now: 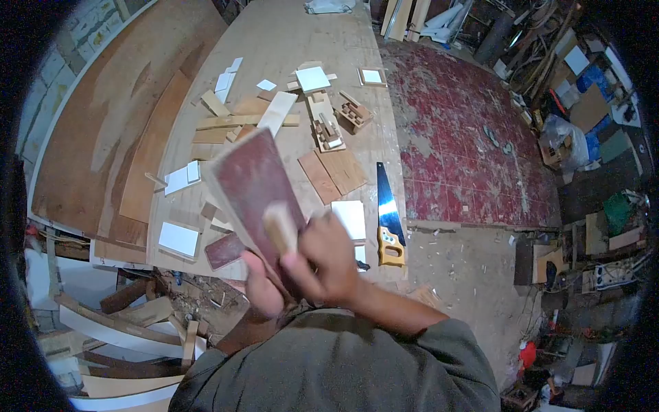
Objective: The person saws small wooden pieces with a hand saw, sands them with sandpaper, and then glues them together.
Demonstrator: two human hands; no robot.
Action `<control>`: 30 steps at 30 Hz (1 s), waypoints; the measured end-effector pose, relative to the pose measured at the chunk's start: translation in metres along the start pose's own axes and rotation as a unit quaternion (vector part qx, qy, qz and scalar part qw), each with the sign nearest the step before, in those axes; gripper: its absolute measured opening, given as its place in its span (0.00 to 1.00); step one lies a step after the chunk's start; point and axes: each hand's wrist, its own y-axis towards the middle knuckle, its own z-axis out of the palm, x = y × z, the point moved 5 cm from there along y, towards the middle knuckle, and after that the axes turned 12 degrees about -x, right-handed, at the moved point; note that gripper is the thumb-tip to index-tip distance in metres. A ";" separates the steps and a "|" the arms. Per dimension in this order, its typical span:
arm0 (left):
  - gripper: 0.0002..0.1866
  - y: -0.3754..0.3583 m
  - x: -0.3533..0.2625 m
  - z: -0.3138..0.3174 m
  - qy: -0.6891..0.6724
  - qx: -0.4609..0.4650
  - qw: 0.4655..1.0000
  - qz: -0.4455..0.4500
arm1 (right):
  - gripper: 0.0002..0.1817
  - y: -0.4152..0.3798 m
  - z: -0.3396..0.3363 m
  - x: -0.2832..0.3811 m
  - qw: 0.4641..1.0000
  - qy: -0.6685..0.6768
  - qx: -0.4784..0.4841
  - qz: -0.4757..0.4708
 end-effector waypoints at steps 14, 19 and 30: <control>0.49 -0.003 0.029 -0.010 0.109 0.014 0.994 -0.008 | 0.11 0.046 -0.009 -0.033 0.989 -0.133 -0.062 0.015; 0.41 0.005 0.014 -0.036 -0.082 0.000 0.995 -0.061 | 0.19 0.019 -0.018 -0.049 0.927 0.174 -0.159 0.291; 0.36 0.013 -0.002 -0.056 0.021 -0.101 0.994 0.035 | 0.28 0.009 -0.019 -0.055 0.814 0.399 -0.073 0.416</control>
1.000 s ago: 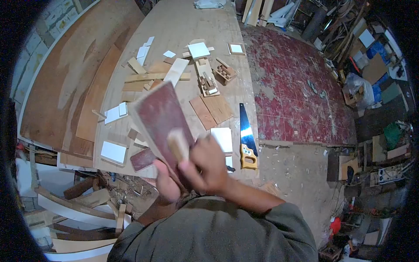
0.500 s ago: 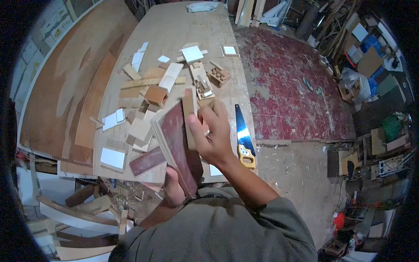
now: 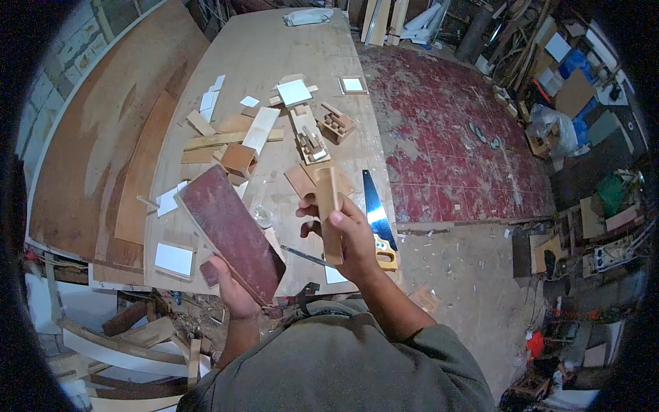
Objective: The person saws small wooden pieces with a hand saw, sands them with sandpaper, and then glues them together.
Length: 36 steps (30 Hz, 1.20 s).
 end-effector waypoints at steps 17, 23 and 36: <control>0.44 -0.004 0.022 0.026 0.087 0.099 0.991 0.011 | 0.17 -0.035 0.002 -0.034 0.922 -0.355 0.029 -0.152; 0.47 -0.018 0.012 0.048 0.106 0.134 0.985 0.028 | 0.14 -0.035 0.010 -0.029 0.924 -0.313 -0.008 -0.219; 0.44 -0.022 0.006 0.020 0.021 0.258 0.966 0.002 | 0.11 -0.059 0.024 -0.038 0.983 -0.157 0.059 -0.073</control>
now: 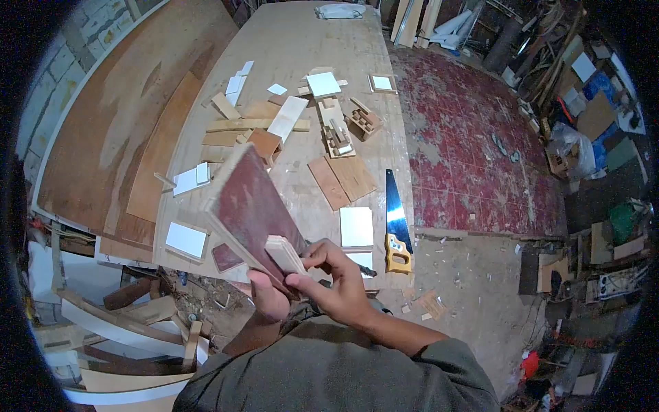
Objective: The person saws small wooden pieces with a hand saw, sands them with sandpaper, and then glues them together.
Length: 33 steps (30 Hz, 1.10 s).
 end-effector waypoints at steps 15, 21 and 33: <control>0.42 -0.002 0.000 -0.019 -0.033 -0.247 0.968 -0.008 | 0.16 0.025 -0.026 0.004 0.994 -0.027 -0.105 -0.025; 0.43 0.005 0.004 -0.008 -0.048 -0.195 0.980 0.005 | 0.18 0.016 -0.006 -0.001 0.986 -0.125 -0.054 -0.093; 0.42 -0.003 -0.003 -0.021 0.022 -0.120 0.992 -0.021 | 0.14 0.009 0.005 0.008 0.952 -0.257 -0.006 -0.168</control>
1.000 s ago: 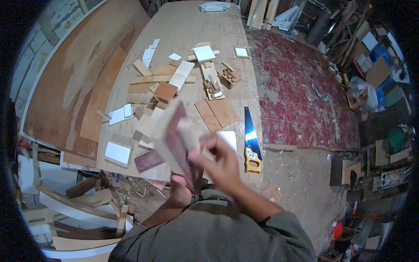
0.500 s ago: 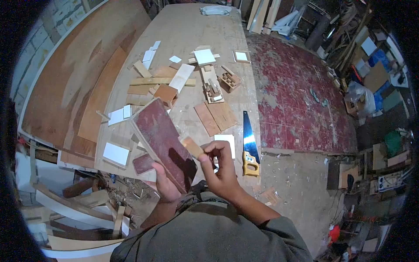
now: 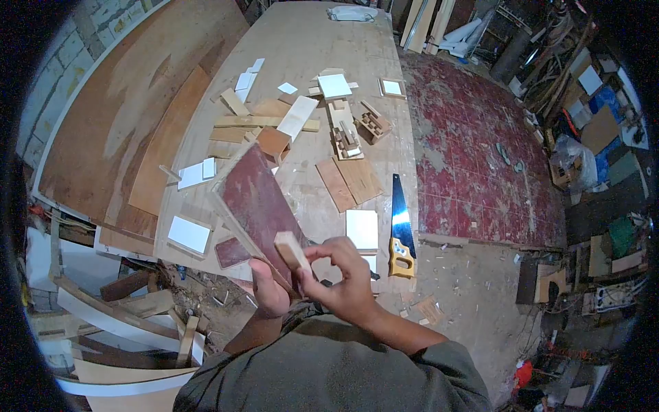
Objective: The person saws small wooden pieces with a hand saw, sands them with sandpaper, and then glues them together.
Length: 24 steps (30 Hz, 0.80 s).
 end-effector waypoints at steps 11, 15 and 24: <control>0.47 0.000 0.008 0.014 0.027 0.012 0.998 0.055 | 0.13 0.019 0.002 -0.013 0.988 0.113 -0.045 0.100; 0.49 -0.003 0.014 -0.007 -0.047 -0.057 0.997 0.020 | 0.11 0.006 0.002 -0.001 0.996 0.071 -0.027 0.035; 0.41 -0.003 0.018 0.013 -0.186 -0.038 0.975 -0.120 | 0.15 0.051 -0.034 0.004 0.992 0.020 -0.116 -0.037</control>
